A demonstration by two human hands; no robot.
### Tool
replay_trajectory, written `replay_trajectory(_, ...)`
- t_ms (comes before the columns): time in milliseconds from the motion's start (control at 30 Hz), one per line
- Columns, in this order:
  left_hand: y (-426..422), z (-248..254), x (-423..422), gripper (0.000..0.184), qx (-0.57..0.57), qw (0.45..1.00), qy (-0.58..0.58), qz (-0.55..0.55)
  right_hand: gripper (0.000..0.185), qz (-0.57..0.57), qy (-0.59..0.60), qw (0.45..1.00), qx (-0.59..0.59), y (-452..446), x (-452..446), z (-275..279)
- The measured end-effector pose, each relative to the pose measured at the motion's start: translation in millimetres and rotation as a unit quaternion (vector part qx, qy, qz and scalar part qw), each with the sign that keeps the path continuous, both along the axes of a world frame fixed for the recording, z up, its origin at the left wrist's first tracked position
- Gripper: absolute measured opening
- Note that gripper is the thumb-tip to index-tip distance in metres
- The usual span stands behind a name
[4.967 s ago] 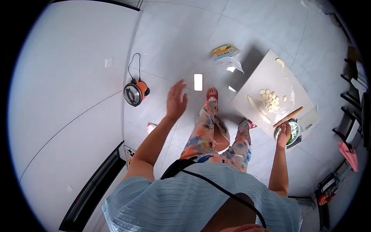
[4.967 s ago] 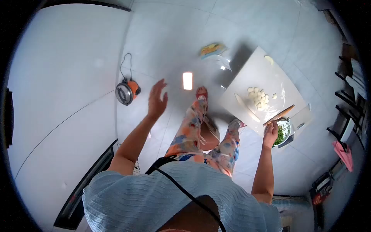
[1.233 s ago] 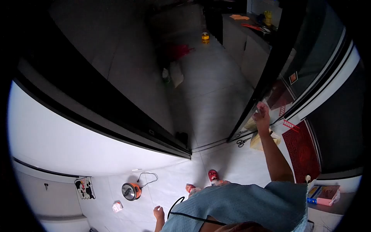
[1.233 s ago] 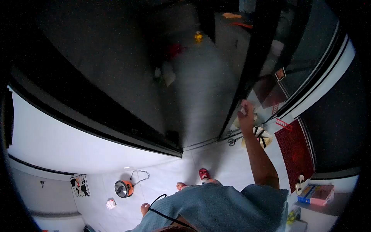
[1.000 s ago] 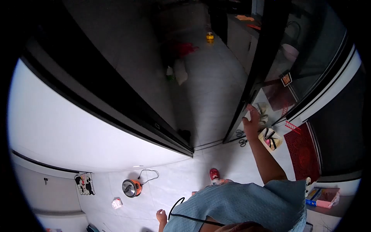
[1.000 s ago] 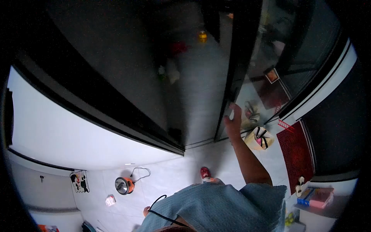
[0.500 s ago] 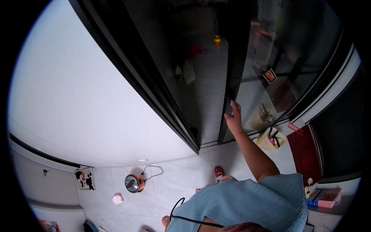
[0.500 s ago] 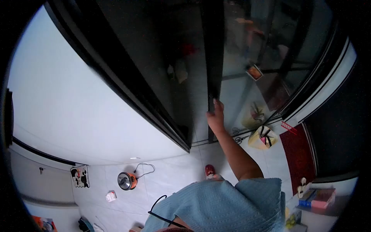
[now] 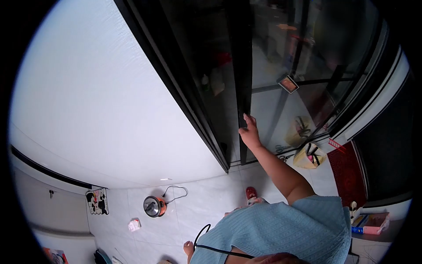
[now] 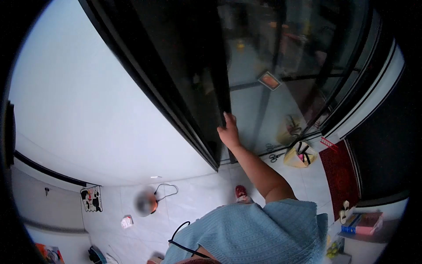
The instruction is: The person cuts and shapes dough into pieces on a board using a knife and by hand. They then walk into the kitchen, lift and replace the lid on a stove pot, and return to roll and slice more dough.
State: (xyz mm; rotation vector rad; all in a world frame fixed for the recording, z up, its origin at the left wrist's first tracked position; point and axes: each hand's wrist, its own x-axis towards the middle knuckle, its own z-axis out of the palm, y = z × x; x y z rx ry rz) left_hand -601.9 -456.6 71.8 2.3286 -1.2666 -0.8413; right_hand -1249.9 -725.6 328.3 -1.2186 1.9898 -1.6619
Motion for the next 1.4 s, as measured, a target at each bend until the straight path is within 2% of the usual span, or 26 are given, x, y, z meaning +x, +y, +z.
replay_trajectory(133, 12, 0, 13, 0.038, -0.001, 1.0, -0.014, -0.017, 0.068, -0.013, 0.023, 1.0, -0.002, -13, 24, 2)
replay_trajectory(200, 20, 2, 20, 0.034, -0.068, 0.993, -0.033, -0.095, 0.069, -0.041, 0.048, 0.998, 0.02, -14, 40, 16)
replay_trajectory(267, 29, 1, 26, 0.033, -0.039, 0.996, -0.03, -0.08, 0.067, -0.033, 0.024, 0.999, 0.015, -16, 48, 24)
replay_trajectory(333, 37, -4, 29, 0.033, -0.016, 0.998, -0.027, -0.063, 0.074, -0.05, 0.229, 0.963, 0.13, -15, 57, 34)
replay_trajectory(367, 41, -5, 29, 0.033, -0.008, 0.998, -0.025, -0.056, 0.074, -0.049, 0.23, 0.963, 0.13, -12, 64, 39)
replay_trajectory(433, 43, -8, 29, 0.033, 0.003, 0.999, -0.021, -0.047, 0.088, -0.037, 0.196, 0.964, 0.179, -9, 78, 48)
replay_trajectory(533, 39, -10, 26, 0.032, 0.01, 0.999, -0.015, -0.045, 0.095, -0.049, 0.194, 0.962, 0.184, -15, 80, 51)
replay_trajectory(667, 29, -7, 29, 0.032, 0.005, 0.999, 0.003, -0.053, 0.092, -0.047, 0.155, 0.966, 0.202, -16, 73, 67)
replay_trajectory(733, 24, -9, 35, 0.031, 0.001, 0.998, 0.012, -0.059, 0.092, -0.111, 0.24, 0.955, 0.136, -18, 53, 48)
replay_trajectory(800, 12, -12, 37, 0.031, -0.007, 0.997, 0.027, -0.065, 0.097, -0.12, 0.266, 0.947, 0.137, -22, 52, 57)
replay_trajectory(900, -2, -7, 35, 0.031, 0.026, 0.997, 0.009, -0.075, 0.093, -0.157, 0.247, 0.945, 0.148, -19, 60, 73)
replay_trajectory(933, -9, -4, 31, 0.03, 0.058, 0.995, -0.017, -0.082, 0.082, -0.17, 0.222, 0.946, 0.166, -18, 57, 87)
replay_trajectory(967, -14, -4, 28, 0.03, 0.034, 0.997, -0.003, -0.073, 0.072, -0.182, 0.197, 0.946, 0.184, -19, 52, 94)
replay_trajectory(1000, -20, -5, 27, 0.03, 0.034, 0.997, -0.003, -0.075, 0.072, -0.184, 0.196, 0.945, 0.185, -25, 47, 92)
replay_trajectory(1067, -29, -4, 25, 0.031, 0.049, 0.994, -0.008, -0.098, 0.058, -0.256, 0.225, 0.917, 0.207, -35, 38, 83)
replay_trajectory(1100, -34, -4, 22, 0.031, 0.048, 0.994, -0.008, -0.099, 0.058, -0.258, 0.224, 0.917, 0.207, -38, 33, 80)
replay_trajectory(1167, -46, -3, 13, 0.035, 0.073, 0.996, -0.022, -0.034, 0.064, -0.239, 0.165, 0.933, 0.211, -44, 24, 76)
replay_trajectory(1333, -75, -5, -1, 0.038, 0.074, 0.996, 0.024, -0.041, 0.068, -0.254, 0.201, 0.924, 0.203, -46, 8, 64)
replay_trajectory(1400, -100, 7, -16, 0.036, 0.075, 0.988, 0.034, -0.129, 0.067, -0.253, 0.203, 0.922, 0.209, -44, 1, 63)
